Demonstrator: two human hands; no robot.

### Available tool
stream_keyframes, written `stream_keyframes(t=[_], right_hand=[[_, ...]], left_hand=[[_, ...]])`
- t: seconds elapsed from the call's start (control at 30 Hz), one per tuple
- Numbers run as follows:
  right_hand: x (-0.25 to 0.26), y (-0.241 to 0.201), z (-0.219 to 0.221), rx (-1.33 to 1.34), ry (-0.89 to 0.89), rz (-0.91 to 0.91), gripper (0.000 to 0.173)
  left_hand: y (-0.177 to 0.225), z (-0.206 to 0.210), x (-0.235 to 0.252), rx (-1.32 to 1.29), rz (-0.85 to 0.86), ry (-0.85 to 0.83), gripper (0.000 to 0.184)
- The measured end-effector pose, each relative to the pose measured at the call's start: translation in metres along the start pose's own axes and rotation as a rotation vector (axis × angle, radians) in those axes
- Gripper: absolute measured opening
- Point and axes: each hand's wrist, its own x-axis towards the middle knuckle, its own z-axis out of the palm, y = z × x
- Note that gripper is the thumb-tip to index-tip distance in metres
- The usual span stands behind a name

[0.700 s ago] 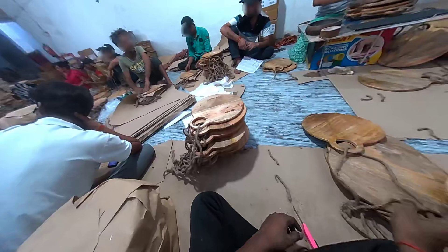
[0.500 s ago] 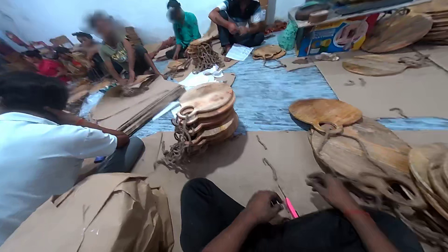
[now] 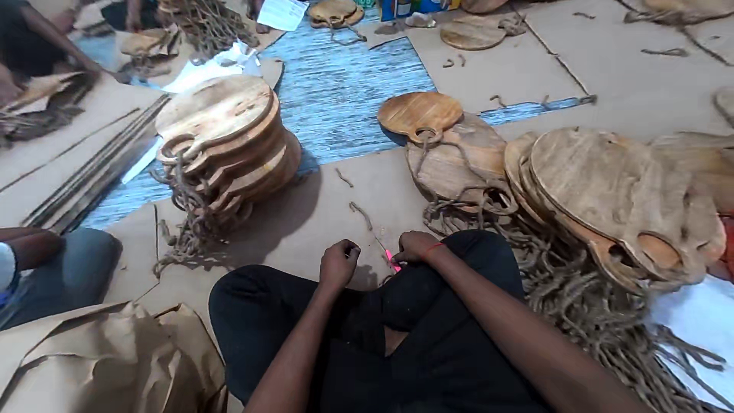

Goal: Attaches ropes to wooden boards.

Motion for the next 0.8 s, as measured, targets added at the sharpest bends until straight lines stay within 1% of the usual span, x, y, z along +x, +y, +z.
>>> stream_keyframes(t=[0.13, 0.2, 0.27, 0.4, 0.5, 0.53, 0.6, 0.67, 0.73, 0.77, 0.8], right_hand=[[-0.013, -0.021, 0.010, -0.081, -0.025, -0.011, 0.053], [-0.019, -0.028, 0.008, -0.113, -0.045, -0.026, 0.055], [-0.014, -0.028, 0.010, -0.147, -0.046, -0.033, 0.058], [-0.007, -0.027, 0.009, -0.182, -0.043, -0.009, 0.058], [-0.014, -0.032, 0.006, -0.212, -0.038, 0.013, 0.055], [-0.018, -0.034, 0.005, -0.219, -0.028, 0.023, 0.055], [-0.024, -0.037, 0.003, -0.216, -0.003, 0.056, 0.054], [-0.028, -0.037, 0.002, -0.180, 0.046, 0.085, 0.051], [-0.030, -0.038, -0.001, -0.082, 0.140, 0.119, 0.049], [-0.027, -0.036, -0.001, 0.003, 0.219, 0.135, 0.050], [-0.024, -0.034, -0.003, 0.099, 0.304, 0.151, 0.051]], left_hand=[[0.001, 0.008, -0.002, 0.050, 0.020, -0.138, 0.031], [0.002, 0.006, -0.005, 0.044, 0.026, -0.171, 0.034], [0.000, 0.006, -0.007, 0.062, 0.045, -0.200, 0.035], [0.001, 0.011, -0.011, 0.224, 0.082, -0.361, 0.040], [0.005, 0.018, -0.016, 0.370, 0.111, -0.472, 0.042], [0.007, 0.019, -0.018, 0.401, 0.118, -0.485, 0.042], [0.013, 0.024, -0.022, 0.402, 0.164, -0.447, 0.044], [0.021, 0.032, -0.031, 0.319, 0.299, -0.338, 0.047], [0.031, 0.043, -0.051, 0.255, 0.454, -0.245, 0.053], [0.037, 0.046, -0.066, 0.316, 0.470, -0.251, 0.058], [0.041, 0.046, -0.082, 0.460, 0.402, -0.310, 0.065]])
